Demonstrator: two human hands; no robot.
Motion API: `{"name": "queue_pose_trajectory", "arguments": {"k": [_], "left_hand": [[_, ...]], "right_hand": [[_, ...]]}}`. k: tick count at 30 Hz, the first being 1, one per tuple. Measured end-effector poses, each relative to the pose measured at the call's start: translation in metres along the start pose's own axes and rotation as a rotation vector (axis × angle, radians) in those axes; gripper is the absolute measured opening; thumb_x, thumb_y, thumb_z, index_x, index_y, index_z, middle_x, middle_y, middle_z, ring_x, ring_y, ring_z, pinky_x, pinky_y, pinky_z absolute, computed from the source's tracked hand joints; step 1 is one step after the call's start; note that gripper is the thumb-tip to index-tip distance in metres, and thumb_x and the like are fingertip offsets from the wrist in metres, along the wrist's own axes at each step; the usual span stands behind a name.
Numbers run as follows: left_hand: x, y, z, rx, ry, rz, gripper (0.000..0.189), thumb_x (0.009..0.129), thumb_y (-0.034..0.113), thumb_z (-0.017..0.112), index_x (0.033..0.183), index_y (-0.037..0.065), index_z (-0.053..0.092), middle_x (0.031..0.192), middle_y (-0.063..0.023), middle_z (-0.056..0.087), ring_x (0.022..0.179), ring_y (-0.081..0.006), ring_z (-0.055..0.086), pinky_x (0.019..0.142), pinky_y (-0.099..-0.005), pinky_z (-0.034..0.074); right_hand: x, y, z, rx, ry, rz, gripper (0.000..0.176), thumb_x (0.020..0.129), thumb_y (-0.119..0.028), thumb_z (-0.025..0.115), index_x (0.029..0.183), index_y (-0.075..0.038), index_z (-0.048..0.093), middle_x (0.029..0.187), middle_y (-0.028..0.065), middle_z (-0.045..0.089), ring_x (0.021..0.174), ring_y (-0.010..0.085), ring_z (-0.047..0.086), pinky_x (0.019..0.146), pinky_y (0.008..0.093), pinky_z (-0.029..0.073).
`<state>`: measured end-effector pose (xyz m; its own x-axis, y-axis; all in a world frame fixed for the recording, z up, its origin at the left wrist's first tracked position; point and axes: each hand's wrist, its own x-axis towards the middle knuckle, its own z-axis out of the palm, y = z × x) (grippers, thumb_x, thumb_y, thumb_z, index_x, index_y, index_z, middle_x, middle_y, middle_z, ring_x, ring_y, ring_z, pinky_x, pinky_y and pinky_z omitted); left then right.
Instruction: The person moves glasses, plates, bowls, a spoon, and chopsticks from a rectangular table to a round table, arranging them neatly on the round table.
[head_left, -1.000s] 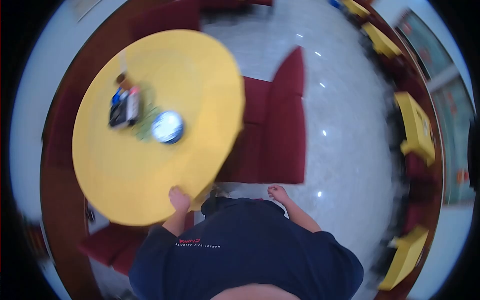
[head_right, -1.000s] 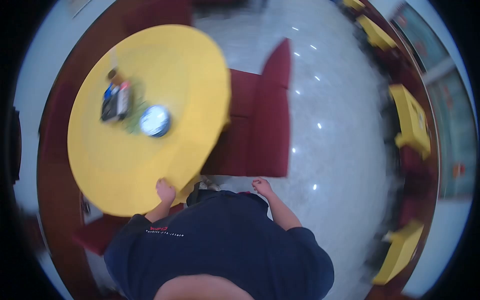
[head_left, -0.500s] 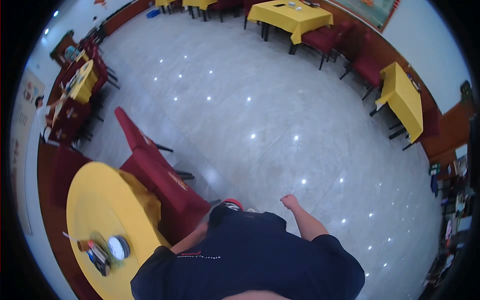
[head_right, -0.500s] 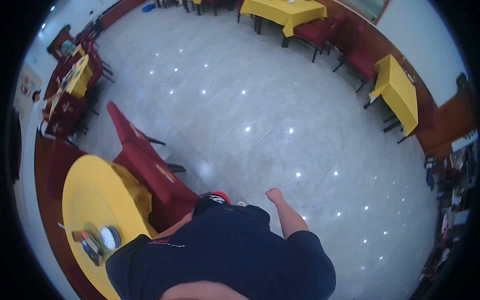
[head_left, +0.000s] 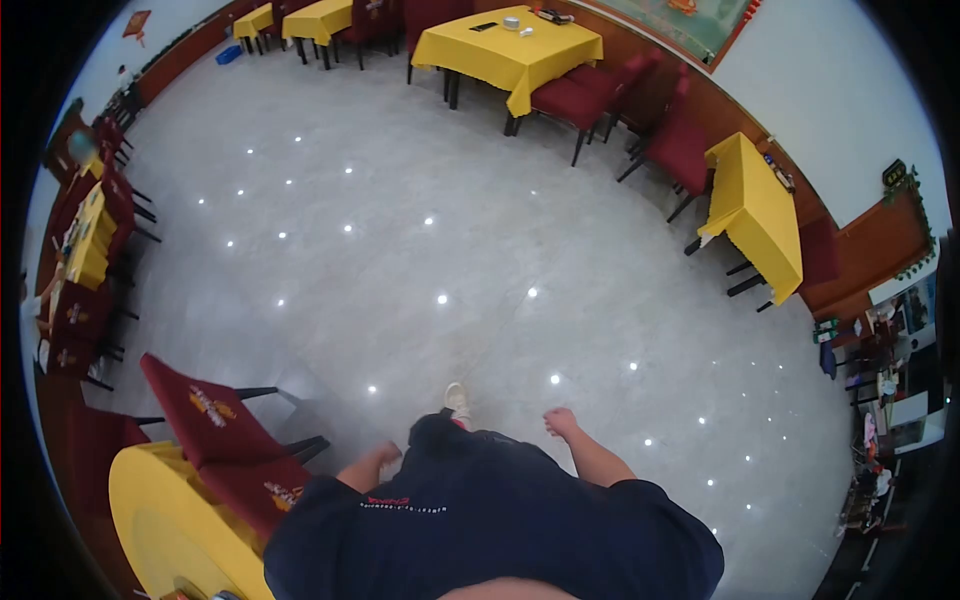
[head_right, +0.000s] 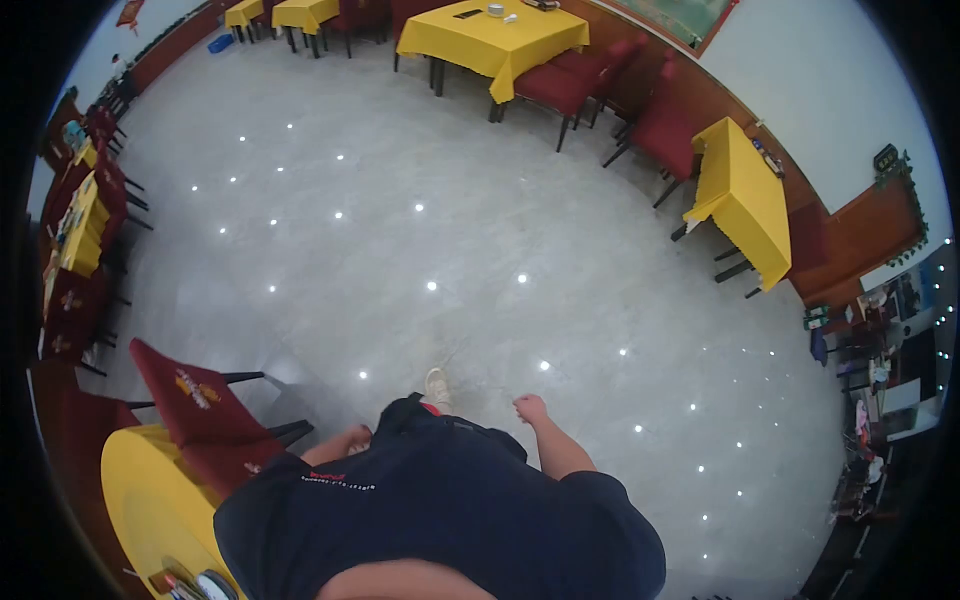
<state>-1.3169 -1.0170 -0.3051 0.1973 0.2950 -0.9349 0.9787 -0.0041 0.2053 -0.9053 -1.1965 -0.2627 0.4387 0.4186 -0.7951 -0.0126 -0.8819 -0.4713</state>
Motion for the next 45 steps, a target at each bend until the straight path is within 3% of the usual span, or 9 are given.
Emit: {"name": "queue_pose_trajectory", "arguments": {"k": [10, 13, 16, 18, 20, 24, 31, 40, 45], "left_hand": [[0.053, 0.214, -0.218, -0.324, 0.455, 0.456, 0.025, 0.07, 0.022, 0.053, 0.083, 0.002, 0.06, 0.075, -0.0142, 0.061, 0.069, -0.0236, 0.059, 0.065, -0.0318, 0.047], [0.076, 0.245, -0.234, -0.323, 0.399, 0.414, 0.026, 0.07, 0.023, 0.055, 0.087, 0.004, 0.059, 0.078, -0.0139, 0.061, 0.072, -0.0258, 0.059, 0.067, -0.0327, 0.047], [0.1, 0.245, -0.236, 0.037, 0.292, 0.437, 0.024, 0.07, 0.021, 0.056, 0.09, 0.008, 0.058, 0.083, -0.0114, 0.06, 0.072, -0.0225, 0.06, 0.065, -0.0328, 0.048], [0.082, 0.258, -0.263, 0.185, 0.08, 0.315, 0.021, 0.07, 0.02, 0.055, 0.088, 0.01, 0.059, 0.087, -0.0112, 0.058, 0.072, -0.0229, 0.06, 0.065, -0.0335, 0.048], [0.07, 0.279, -0.287, 0.118, -0.027, 0.268, 0.02, 0.072, 0.02, 0.052, 0.085, 0.007, 0.059, 0.082, -0.0113, 0.059, 0.068, -0.0228, 0.06, 0.063, -0.0325, 0.048], [0.094, 0.305, -0.31, -0.554, 0.566, 0.28, 0.025, 0.071, 0.023, 0.052, 0.083, 0.003, 0.059, 0.069, -0.011, 0.061, 0.068, -0.0215, 0.06, 0.062, -0.031, 0.047], [0.144, 0.321, -0.312, -0.05, 0.507, 0.441, 0.034, 0.081, 0.027, 0.043, 0.099, 0.001, 0.053, 0.078, -0.0132, 0.06, 0.065, -0.023, 0.059, 0.055, -0.0342, 0.048], [0.313, 0.303, -0.471, -0.42, -0.279, -0.049, 0.034, 0.08, 0.027, 0.043, 0.097, 0.0, 0.054, 0.079, -0.0142, 0.059, 0.067, -0.024, 0.059, 0.056, -0.036, 0.048], [0.284, 0.455, -0.716, -0.393, 0.544, 0.159, 0.029, 0.073, 0.025, 0.048, 0.087, 0.001, 0.058, 0.079, -0.0176, 0.06, 0.069, -0.0269, 0.059, 0.064, -0.0354, 0.047]], "right_hand": [[0.022, 0.065, -0.061, 0.674, 0.217, 0.382, 0.022, 0.074, -0.02, 0.055, 0.092, -0.007, 0.054, 0.077, 0.0098, 0.058, 0.073, 0.0225, 0.057, 0.062, 0.0393, 0.046], [0.079, 0.099, -0.057, -0.471, -0.153, -0.35, 0.035, 0.074, -0.024, 0.057, 0.105, -0.008, 0.052, 0.083, 0.0059, 0.058, 0.069, 0.0197, 0.057, 0.058, 0.0325, 0.046], [0.159, 0.101, -0.057, 0.13, -0.25, -0.305, 0.043, 0.071, -0.026, 0.06, 0.11, -0.01, 0.051, 0.086, 0.0025, 0.059, 0.068, 0.0172, 0.057, 0.058, 0.0298, 0.046], [0.183, 0.011, -0.116, -0.533, -0.251, -0.464, 0.032, 0.073, -0.022, 0.058, 0.101, -0.008, 0.054, 0.078, 0.0049, 0.058, 0.064, 0.0186, 0.056, 0.056, 0.0317, 0.046], [0.231, -0.084, -0.152, 0.452, -0.167, 0.46, 0.014, 0.076, -0.019, 0.052, 0.083, -0.007, 0.052, 0.066, 0.0063, 0.051, 0.053, 0.0189, 0.051, 0.049, 0.0351, 0.044], [0.33, -0.227, -0.234, -0.823, 0.18, -0.4, 0.025, 0.07, -0.024, 0.052, 0.058, -0.003, 0.057, 0.052, 0.0116, 0.055, 0.056, 0.0192, 0.058, 0.046, 0.0342, 0.045], [0.395, -0.5, -0.265, 0.187, 0.074, -0.329, 0.025, 0.073, -0.021, 0.055, 0.092, -0.006, 0.054, 0.075, 0.0056, 0.058, 0.063, 0.0146, 0.056, 0.049, 0.0269, 0.045], [0.426, -0.528, -0.282, 0.189, -0.131, 0.199, 0.027, 0.075, -0.023, 0.055, 0.097, -0.008, 0.053, 0.092, 0.0114, 0.057, 0.076, 0.0226, 0.055, 0.065, 0.0356, 0.044], [0.44, -0.492, -0.306, 0.462, 0.139, 0.294, 0.021, 0.075, -0.019, 0.051, 0.091, -0.006, 0.052, 0.075, 0.009, 0.053, 0.06, 0.0211, 0.053, 0.053, 0.0361, 0.045]]}}
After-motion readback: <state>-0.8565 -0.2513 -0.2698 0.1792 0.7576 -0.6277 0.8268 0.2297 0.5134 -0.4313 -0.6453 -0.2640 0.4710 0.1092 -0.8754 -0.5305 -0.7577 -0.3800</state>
